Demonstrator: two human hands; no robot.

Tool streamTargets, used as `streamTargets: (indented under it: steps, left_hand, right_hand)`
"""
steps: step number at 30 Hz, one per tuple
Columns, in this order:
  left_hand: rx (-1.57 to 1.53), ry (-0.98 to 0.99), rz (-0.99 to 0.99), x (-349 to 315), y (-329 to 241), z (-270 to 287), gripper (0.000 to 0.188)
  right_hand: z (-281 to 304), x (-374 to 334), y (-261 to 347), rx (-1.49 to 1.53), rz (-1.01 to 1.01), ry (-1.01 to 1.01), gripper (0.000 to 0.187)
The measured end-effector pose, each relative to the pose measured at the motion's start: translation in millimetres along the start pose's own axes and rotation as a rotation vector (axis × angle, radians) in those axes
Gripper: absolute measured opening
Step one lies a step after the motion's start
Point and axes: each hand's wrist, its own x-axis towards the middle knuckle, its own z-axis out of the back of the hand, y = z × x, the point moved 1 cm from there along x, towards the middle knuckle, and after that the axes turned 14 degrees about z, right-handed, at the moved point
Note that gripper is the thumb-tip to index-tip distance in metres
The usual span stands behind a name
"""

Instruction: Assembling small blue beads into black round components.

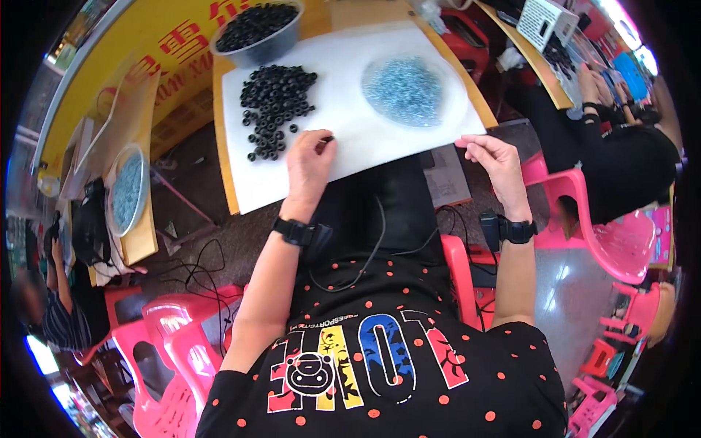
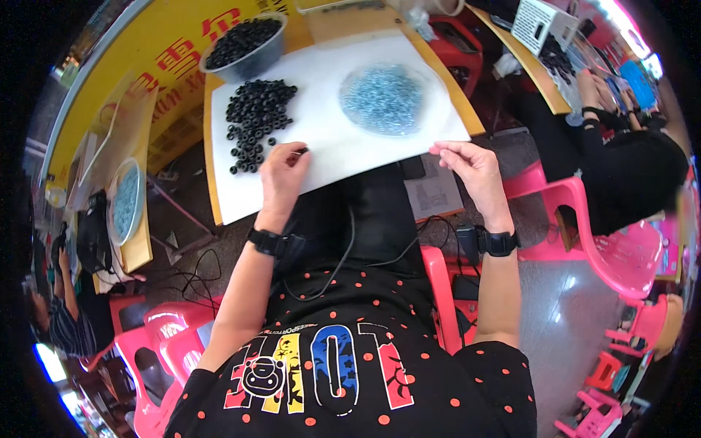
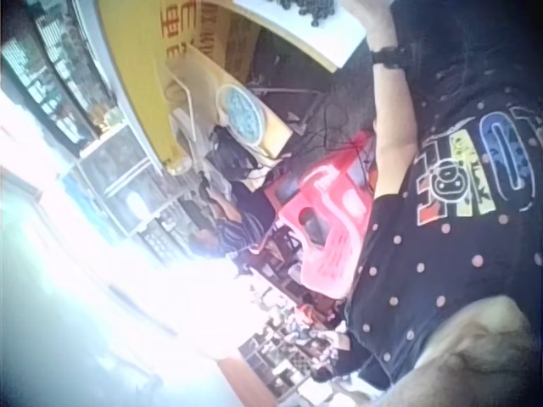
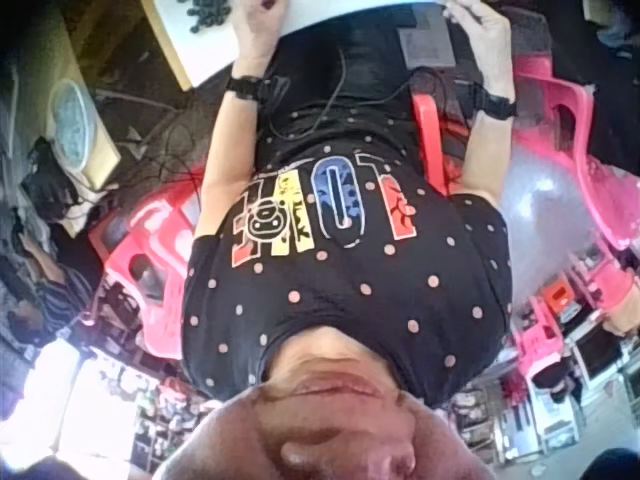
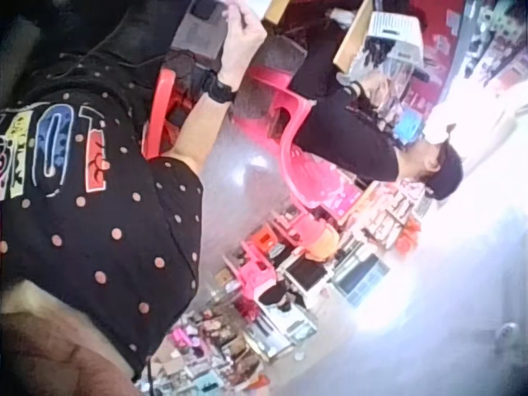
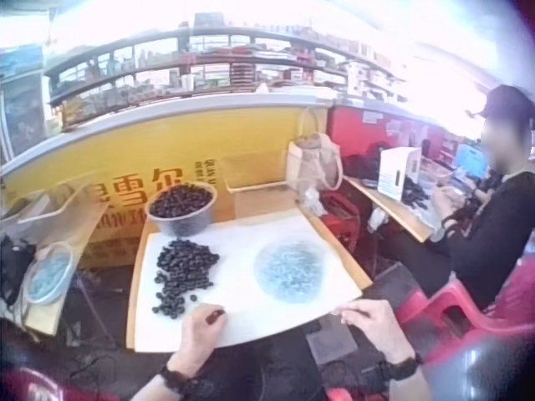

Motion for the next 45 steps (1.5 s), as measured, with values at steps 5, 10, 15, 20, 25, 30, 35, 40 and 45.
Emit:
streamTargets:
  steps: [5,10,15,20,25,30,35,40,45]
  left_hand:
    - [-0.204,0.040,0.206,9,19,0,0.020]
    - [0.010,0.112,0.086,11,9,2,0.023]
    - [0.127,0.068,0.147,6,-2,-2,0.027]
    - [0.208,0.004,0.157,11,8,-8,0.021]
    - [0.143,-0.051,0.184,5,19,-9,0.016]
    - [0.010,-0.057,0.259,7,24,-6,0.020]
    - [0.080,-0.080,0.316,9,18,-6,0.024]
    - [0.128,-0.103,0.290,11,6,-10,0.022]
    - [0.059,-0.180,0.329,5,14,-7,0.019]
  right_hand:
    - [34,-47,-48,-0.012,-0.221,0.051,0.022]
    - [36,-93,-107,-0.121,-0.349,-0.044,0.023]
    - [26,-115,-130,-0.313,-0.387,0.017,0.027]
    - [43,-142,-155,-0.380,-0.565,-0.138,0.026]
    - [91,-174,-174,-0.417,-0.722,-0.436,0.020]
    - [146,-174,-219,-0.679,-0.737,-0.219,0.025]
    - [176,-175,-383,-0.686,-0.951,-0.140,0.025]
    - [116,-201,-497,-0.960,-0.970,0.152,0.024]
    - [75,-232,-534,-0.772,-0.928,0.145,0.025]
